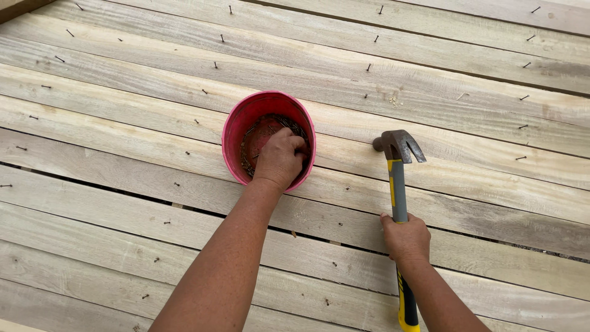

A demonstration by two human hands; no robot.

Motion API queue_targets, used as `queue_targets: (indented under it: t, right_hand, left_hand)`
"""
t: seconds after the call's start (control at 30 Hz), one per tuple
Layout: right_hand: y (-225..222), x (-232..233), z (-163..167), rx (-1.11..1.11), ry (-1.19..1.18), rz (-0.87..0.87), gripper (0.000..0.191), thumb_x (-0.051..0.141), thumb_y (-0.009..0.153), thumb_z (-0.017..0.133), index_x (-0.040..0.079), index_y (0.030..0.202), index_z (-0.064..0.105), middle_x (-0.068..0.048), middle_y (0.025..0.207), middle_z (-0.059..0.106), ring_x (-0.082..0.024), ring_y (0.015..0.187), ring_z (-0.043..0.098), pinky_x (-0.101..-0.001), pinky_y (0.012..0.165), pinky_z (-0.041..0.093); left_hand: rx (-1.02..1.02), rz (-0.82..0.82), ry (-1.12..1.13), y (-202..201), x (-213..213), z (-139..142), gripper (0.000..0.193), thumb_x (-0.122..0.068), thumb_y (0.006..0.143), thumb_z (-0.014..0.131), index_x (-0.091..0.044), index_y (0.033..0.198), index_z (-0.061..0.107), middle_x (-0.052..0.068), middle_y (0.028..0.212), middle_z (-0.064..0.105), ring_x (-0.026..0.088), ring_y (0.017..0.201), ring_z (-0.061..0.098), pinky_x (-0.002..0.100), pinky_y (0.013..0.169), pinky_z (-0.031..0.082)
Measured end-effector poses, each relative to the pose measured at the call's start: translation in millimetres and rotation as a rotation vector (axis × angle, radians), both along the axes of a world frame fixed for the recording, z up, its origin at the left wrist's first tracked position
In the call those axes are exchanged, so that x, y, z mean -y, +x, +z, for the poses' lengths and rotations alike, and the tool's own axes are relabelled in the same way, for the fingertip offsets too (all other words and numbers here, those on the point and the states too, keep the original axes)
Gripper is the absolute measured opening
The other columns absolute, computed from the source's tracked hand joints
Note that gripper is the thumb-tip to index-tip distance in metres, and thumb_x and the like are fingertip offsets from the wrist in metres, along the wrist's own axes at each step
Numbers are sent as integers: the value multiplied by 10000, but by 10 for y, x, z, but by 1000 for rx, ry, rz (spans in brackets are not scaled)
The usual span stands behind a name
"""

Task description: The person takes nails one at a time from a pink bucket and hammers them into the wooden slats of an outdoor bench-like structure, holding the hammer in one hand while positioning each nail with the other. They work along the slats, driving nails at different spots across the planks.

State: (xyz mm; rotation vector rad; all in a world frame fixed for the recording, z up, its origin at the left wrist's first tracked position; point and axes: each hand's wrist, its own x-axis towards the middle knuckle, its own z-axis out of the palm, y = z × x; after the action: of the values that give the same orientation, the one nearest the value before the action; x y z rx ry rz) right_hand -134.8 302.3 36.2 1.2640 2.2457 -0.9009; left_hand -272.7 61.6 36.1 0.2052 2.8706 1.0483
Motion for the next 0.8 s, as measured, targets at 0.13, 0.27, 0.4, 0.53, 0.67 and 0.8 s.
queue_targets:
  t: [0.13, 0.27, 0.4, 0.53, 0.67, 0.8]
  right_hand:
    - [2, 3, -17, 53, 12, 6, 383, 406, 937, 700, 25, 934, 721, -130, 738, 708, -218, 549, 661, -394, 539, 589]
    - [2, 8, -7, 56, 19, 7, 398, 413, 939, 696, 17, 937, 732, -131, 743, 710, -231, 558, 664, -408, 558, 583]
    - [-6, 15, -6, 72, 32, 1, 402, 423, 939, 699, 24, 939, 745, -125, 743, 712, -228, 566, 667, -408, 567, 579]
    - [7, 3, -37, 72, 45, 3, 398, 430, 935, 699, 35, 938, 748, -131, 746, 722, -234, 571, 678, -418, 588, 585]
    - [29, -22, -80, 55, 64, 22, 405, 445, 925, 700, 45, 935, 758, -139, 757, 737, -251, 600, 697, -435, 644, 583]
    - [33, -36, -104, 47, 84, 31, 424, 455, 922, 706, 36, 939, 767, -151, 757, 741, -270, 622, 712, -444, 673, 586]
  left_hand:
    - [44, 77, 244, -20, 151, 30, 109, -86, 828, 763, -100, 925, 810, 40, 963, 736, 194, 846, 715, 324, 819, 597]
    - [231, 201, 457, -70, 207, 28, 192, -59, 922, 687, -133, 1045, 814, 7, 950, 802, 85, 791, 728, 231, 767, 622]
    - [367, 212, 478, -97, 202, -2, 287, 5, 940, 625, -119, 1145, 784, 15, 957, 782, 73, 798, 715, 221, 737, 626]
    - [423, 225, 487, -126, 194, -48, 349, 50, 938, 590, -111, 1203, 750, 9, 963, 760, 63, 799, 712, 222, 672, 624]
    - [462, 249, 528, -118, 223, -56, 352, 34, 938, 608, -107, 1226, 752, 88, 1046, 779, 154, 869, 727, 307, 729, 627]
    - [-98, 119, -8, -44, 278, -8, 500, -61, 781, 769, -106, 1274, 696, 102, 1239, 624, 302, 1115, 602, 433, 922, 530]
